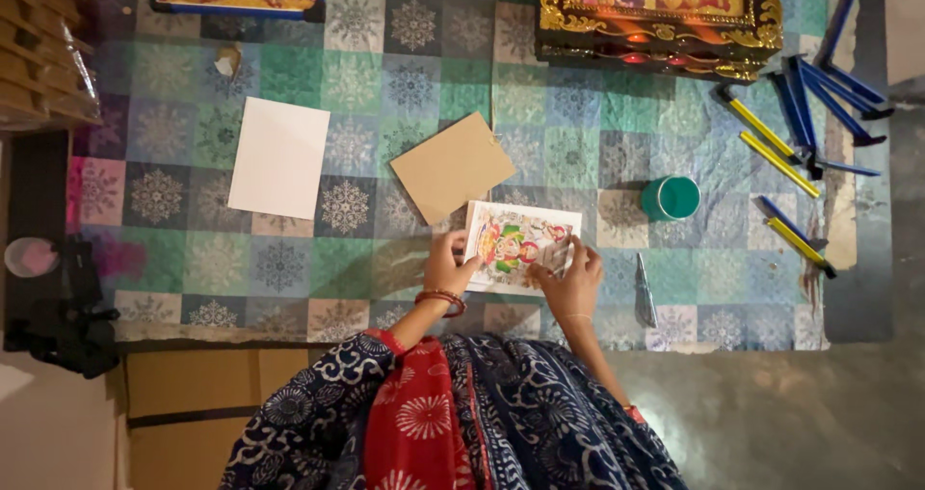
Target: The person prepares a small deity print for framing at a work table. They mark a backing board with a pencil against a ruler, move white boards and framed pictures aside, align the print on the backing, and secure it with blue clip strips, repositioning the print and clips as they work.
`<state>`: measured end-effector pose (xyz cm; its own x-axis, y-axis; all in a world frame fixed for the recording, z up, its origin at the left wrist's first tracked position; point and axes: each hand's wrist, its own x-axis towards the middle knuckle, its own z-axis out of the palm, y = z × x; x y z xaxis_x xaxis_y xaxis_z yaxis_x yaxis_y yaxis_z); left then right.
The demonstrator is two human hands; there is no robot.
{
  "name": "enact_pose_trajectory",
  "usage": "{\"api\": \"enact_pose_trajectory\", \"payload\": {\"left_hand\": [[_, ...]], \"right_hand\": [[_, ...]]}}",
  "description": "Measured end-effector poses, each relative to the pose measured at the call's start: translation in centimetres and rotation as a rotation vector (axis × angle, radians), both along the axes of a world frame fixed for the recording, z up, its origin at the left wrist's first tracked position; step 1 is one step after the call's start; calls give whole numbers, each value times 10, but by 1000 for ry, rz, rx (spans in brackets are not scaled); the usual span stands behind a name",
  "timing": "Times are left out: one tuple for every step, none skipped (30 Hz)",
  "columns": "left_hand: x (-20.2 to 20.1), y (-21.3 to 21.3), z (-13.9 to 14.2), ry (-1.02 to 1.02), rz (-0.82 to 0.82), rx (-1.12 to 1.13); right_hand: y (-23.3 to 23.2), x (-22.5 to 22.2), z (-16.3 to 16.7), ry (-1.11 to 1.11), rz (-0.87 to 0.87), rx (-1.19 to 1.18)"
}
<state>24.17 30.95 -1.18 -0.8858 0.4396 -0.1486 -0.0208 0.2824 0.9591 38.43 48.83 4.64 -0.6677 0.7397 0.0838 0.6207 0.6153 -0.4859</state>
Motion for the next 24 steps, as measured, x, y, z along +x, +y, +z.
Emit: {"api": "enact_pose_trajectory", "payload": {"left_hand": [[-1,-1,3,-55,40,-27],[-4,-2,7,-109,79,-53],[-8,-2,9,-129,54,-46],[-11,-4,12,-150,28,-39],[-15,-6,15,-172,1,-33],[-18,-7,17,-173,1,-4],[-22,-7,19,-173,-1,25],[-25,-8,21,-173,-3,54],[-30,-11,23,-173,20,77],[-38,-16,25,-171,42,100],[-46,-20,27,-170,62,124],[-58,-21,28,-230,138,182],[-71,-22,29,-291,214,239],[-81,-23,29,-351,290,294],[-88,-23,29,-395,292,306],[-94,-23,30,-439,293,318],[-98,-22,30,-483,294,330],[-100,-20,29,-442,234,274],[-102,-17,30,-400,173,218],[-104,-15,31,-356,113,163],[-106,-14,31,-310,22,221],[-108,-12,31,-263,-70,278],[-111,-12,31,-218,-161,334],[-114,-11,33,-266,-209,337]], "right_hand": [[1,-2,0,3,6,-6],[3,-4,-1,7,13,-12],[5,-5,-1,26,12,-27],[8,-6,-2,44,9,-44],[10,-6,-1,61,6,-61],[13,-7,1,95,-1,-110],[16,-7,2,129,-8,-159],[18,-8,4,163,-17,-208],[18,-9,6,171,-32,-183],[18,-11,10,180,-48,-158],[18,-14,15,189,-66,-132],[17,-18,20,221,-63,-144],[15,-24,25,253,-61,-157],[11,-32,30,285,-59,-172],[8,-42,33,298,-33,-249],[5,-54,35,310,-7,-325],[5,-66,36,323,20,-402],[6,-77,38,293,69,-295],[7,-88,38,262,118,-189],[8,-99,38,232,169,-84],[12,-109,38,224,179,-4],[18,-119,38,216,190,77],[24,-127,38,206,201,158],[30,-133,38,245,131,-102]]}}
